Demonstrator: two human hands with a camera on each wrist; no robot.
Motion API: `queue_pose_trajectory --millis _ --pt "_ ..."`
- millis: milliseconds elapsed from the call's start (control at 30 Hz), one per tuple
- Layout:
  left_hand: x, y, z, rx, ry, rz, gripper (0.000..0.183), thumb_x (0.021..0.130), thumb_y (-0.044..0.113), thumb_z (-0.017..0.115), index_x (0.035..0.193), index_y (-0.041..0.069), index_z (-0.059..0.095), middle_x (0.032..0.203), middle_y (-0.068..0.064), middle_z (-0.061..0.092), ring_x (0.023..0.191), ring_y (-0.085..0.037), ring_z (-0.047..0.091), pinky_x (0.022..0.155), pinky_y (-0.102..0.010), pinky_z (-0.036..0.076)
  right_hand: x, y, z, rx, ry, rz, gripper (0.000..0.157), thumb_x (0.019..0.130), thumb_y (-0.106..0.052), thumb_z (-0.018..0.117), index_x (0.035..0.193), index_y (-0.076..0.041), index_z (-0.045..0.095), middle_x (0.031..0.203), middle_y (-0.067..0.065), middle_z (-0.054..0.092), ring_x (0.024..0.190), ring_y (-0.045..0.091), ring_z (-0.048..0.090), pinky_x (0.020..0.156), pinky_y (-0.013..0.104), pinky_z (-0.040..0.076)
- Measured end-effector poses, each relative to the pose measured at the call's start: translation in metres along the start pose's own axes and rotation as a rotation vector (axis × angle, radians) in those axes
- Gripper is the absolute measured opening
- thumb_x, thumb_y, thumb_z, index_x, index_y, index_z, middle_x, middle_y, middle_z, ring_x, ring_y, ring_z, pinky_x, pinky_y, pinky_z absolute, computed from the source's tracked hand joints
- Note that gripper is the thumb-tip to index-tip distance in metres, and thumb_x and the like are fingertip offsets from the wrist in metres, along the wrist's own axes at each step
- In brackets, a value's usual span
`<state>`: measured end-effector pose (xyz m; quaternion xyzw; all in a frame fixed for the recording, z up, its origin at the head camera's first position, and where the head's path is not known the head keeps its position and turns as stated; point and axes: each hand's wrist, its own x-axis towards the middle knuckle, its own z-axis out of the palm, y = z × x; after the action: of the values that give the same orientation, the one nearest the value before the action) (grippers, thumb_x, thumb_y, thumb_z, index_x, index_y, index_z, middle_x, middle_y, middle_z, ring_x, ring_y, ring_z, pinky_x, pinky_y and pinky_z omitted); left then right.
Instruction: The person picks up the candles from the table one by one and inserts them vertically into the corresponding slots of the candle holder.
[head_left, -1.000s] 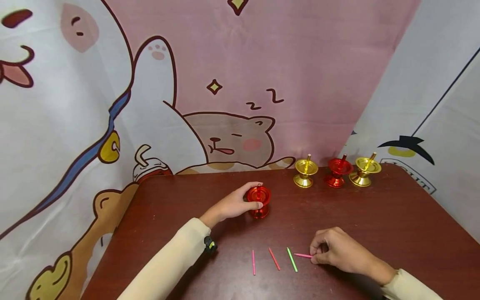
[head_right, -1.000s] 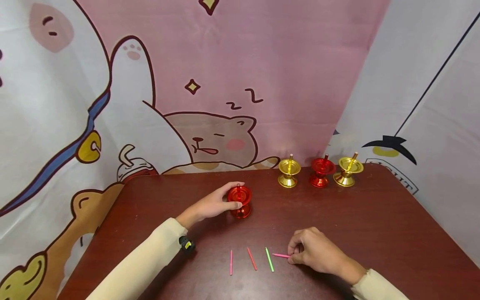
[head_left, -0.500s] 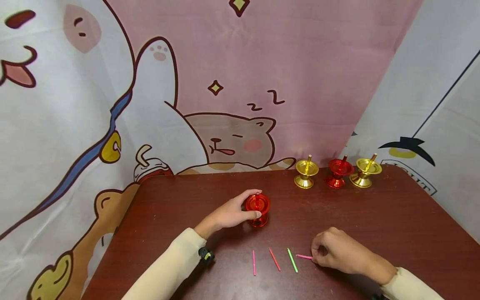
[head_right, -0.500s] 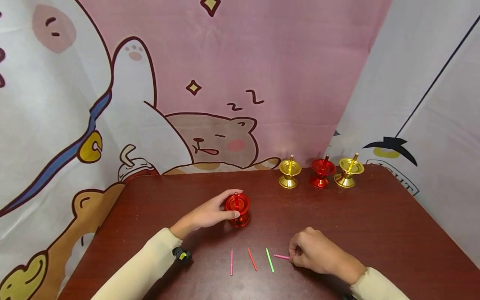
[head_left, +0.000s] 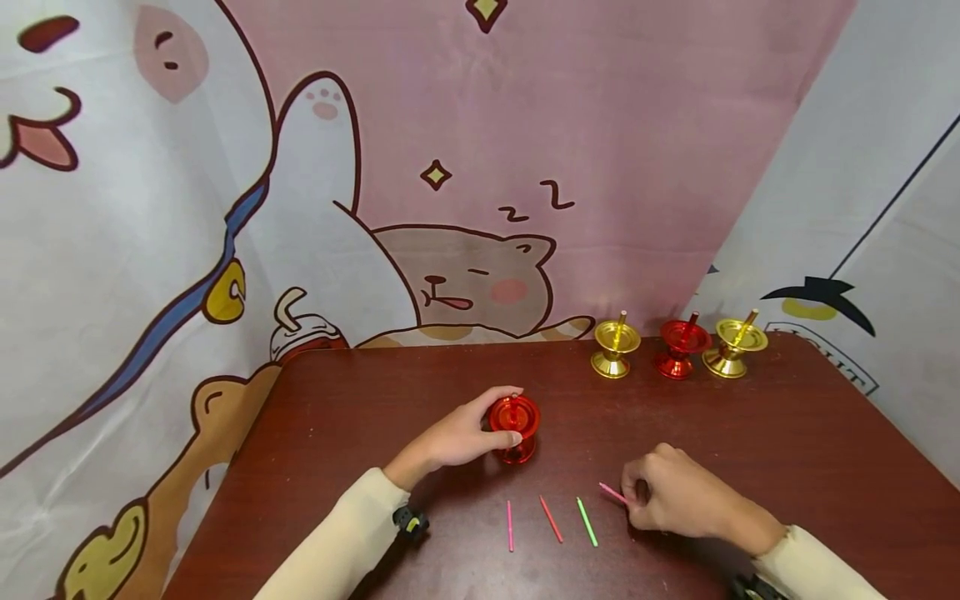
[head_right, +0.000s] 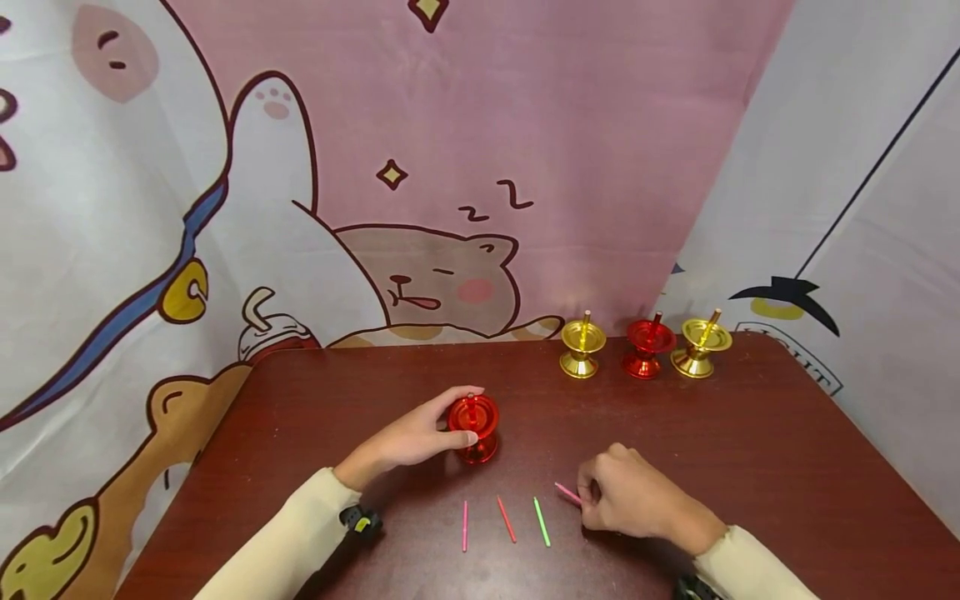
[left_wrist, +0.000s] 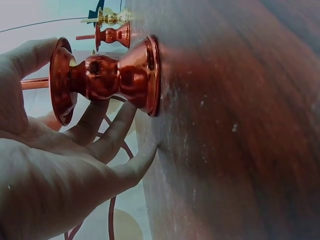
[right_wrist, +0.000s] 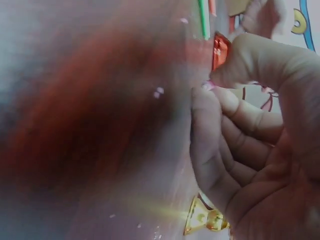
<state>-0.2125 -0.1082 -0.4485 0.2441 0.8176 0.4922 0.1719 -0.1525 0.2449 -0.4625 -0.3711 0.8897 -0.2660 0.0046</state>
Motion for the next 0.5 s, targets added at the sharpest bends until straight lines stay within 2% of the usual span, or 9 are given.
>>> queue_pose_trajectory --millis 267,500 --pt "-0.005 -0.001 0.0 -0.013 0.008 -0.005 0.07 0.103 0.026 0.077 0.165 0.017 0.047 0.143 -0.009 0.066 0.127 -0.024 0.065 0.107 -0.043 0.053 0.027 -0.005 -0.005 0.066 0.149 -0.068 0.038 0.071 0.003 0.082 0.078 -0.031 0.066 0.069 -0.026 0.051 0.062 -0.005 0.05 0.053 0.017 0.043" --pt "-0.005 -0.004 0.0 -0.018 0.018 -0.013 0.071 0.103 0.027 0.078 0.165 0.015 0.046 0.145 -0.009 0.065 0.128 -0.025 0.064 0.108 -0.045 0.054 0.057 -0.016 -0.006 0.157 0.26 -0.076 0.035 0.073 0.008 0.081 0.082 -0.024 0.073 0.073 -0.022 0.06 0.065 0.002 0.059 0.058 0.021 0.051"
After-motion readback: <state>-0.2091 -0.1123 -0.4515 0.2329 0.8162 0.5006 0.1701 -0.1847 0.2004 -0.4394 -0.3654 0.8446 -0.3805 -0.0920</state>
